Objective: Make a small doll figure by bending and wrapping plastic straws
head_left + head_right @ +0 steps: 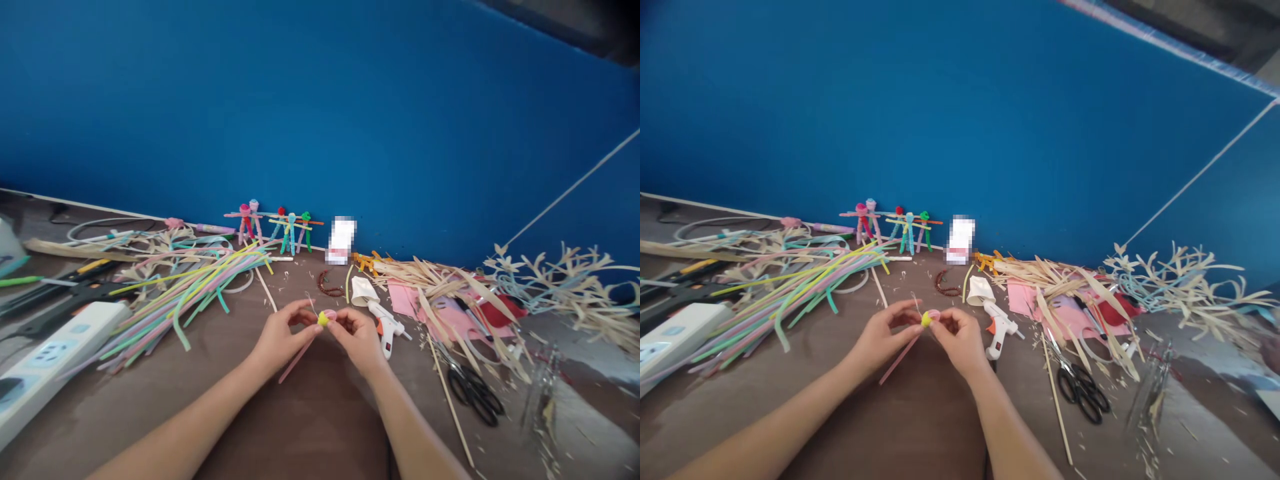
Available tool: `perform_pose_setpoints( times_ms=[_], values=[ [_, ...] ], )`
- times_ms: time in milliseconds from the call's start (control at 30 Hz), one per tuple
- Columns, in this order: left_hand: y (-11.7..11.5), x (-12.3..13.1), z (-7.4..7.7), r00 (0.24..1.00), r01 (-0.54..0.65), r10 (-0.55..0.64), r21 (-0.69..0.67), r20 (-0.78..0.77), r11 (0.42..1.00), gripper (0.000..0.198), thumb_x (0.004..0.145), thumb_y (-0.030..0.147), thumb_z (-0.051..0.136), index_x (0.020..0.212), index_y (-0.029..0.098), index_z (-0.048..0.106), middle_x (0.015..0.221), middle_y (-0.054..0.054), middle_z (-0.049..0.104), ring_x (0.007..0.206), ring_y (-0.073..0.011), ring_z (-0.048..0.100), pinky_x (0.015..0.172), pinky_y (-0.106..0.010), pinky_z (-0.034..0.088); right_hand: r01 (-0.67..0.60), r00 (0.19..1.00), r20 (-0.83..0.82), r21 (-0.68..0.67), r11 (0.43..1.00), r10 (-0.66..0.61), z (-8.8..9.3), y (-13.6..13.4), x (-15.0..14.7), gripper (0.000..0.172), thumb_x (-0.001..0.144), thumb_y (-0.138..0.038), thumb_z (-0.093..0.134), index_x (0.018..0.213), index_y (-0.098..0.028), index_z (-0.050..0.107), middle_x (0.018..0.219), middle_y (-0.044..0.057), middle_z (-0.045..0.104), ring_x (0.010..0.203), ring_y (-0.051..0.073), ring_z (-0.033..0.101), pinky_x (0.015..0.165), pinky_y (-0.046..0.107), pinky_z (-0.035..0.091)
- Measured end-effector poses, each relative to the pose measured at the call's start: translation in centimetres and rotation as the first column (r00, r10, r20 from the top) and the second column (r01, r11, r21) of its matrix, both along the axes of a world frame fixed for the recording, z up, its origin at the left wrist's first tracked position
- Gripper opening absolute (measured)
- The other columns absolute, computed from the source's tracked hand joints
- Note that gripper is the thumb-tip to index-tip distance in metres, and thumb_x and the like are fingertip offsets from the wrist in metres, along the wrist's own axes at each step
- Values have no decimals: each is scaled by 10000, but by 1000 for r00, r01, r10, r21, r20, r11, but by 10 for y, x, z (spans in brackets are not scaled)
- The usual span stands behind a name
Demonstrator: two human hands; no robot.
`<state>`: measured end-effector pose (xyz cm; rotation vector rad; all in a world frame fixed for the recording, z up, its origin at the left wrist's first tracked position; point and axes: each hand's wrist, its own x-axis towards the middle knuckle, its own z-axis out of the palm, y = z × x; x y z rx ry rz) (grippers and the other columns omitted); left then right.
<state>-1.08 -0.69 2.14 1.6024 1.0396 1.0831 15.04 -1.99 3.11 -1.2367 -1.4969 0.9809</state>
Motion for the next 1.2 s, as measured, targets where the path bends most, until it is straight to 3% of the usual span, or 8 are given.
perform_pose_setpoints(
  times_ms=[67,133,300,400,700,833,1000,1200],
  values=[
    [-4,-1,-1,981,-103,132,194,-142,976,542,605,348,670,1091,182,497,884,-64,644,841,-210,579,802,-367,410,43,999,-6,9,999,-43,-3,1,0,221,714,-363,577,740,-146,606,638,9,604,548,106,509,502,208,379],
    [-7,-2,0,949,-121,214,360,-231,925,556,572,369,693,1068,203,507,920,-70,636,880,-231,562,837,-389,381,76,997,-13,12,997,-76,-6,2,-1,219,717,-364,575,706,-145,589,634,10,600,555,109,509,510,210,381],
    [-9,-4,2,899,15,214,516,-382,857,389,672,363,617,1029,227,542,927,-68,648,854,-230,573,936,-433,270,73,996,-42,-12,997,-73,-5,-1,-9,200,715,-345,577,693,-147,562,620,10,583,531,103,485,502,215,380],
    [-8,-4,1,887,52,193,508,-419,860,317,743,292,544,1055,242,549,939,-63,653,829,-214,579,932,-426,274,63,997,-40,-7,998,-63,-2,-4,-14,206,710,-350,578,686,-147,556,601,7,569,522,101,475,495,216,380],
    [-6,-6,1,950,-18,154,445,-271,895,277,789,241,473,1033,196,597,885,-96,652,803,-200,581,792,-328,420,-16,999,-29,7,1000,16,3,-9,-14,180,730,-312,558,751,-135,587,679,28,600,578,110,492,528,220,386],
    [-5,-5,0,986,-10,68,350,-154,937,273,778,243,496,1028,213,604,957,-78,657,851,-197,598,775,-292,438,-13,999,-39,-6,1000,12,3,-9,-13,177,727,-313,560,747,-140,592,621,4,569,511,83,453,471,197,363],
    [-6,-2,-2,999,-48,48,191,8,980,255,760,270,525,987,202,619,953,-67,664,840,-198,605,765,-293,451,-40,988,-156,-104,994,24,0,-8,-14,179,686,-320,594,742,-153,563,560,-26,531,418,58,422,385,175,360],
    [-3,1,-5,984,18,-18,-1,176,1000,289,760,319,524,990,162,599,938,-74,654,796,-175,594,729,-278,465,-106,982,-175,-190,976,73,0,-7,-11,211,686,-313,594,811,-148,553,500,-51,524,323,41,423,320,150,306]
  ],
)
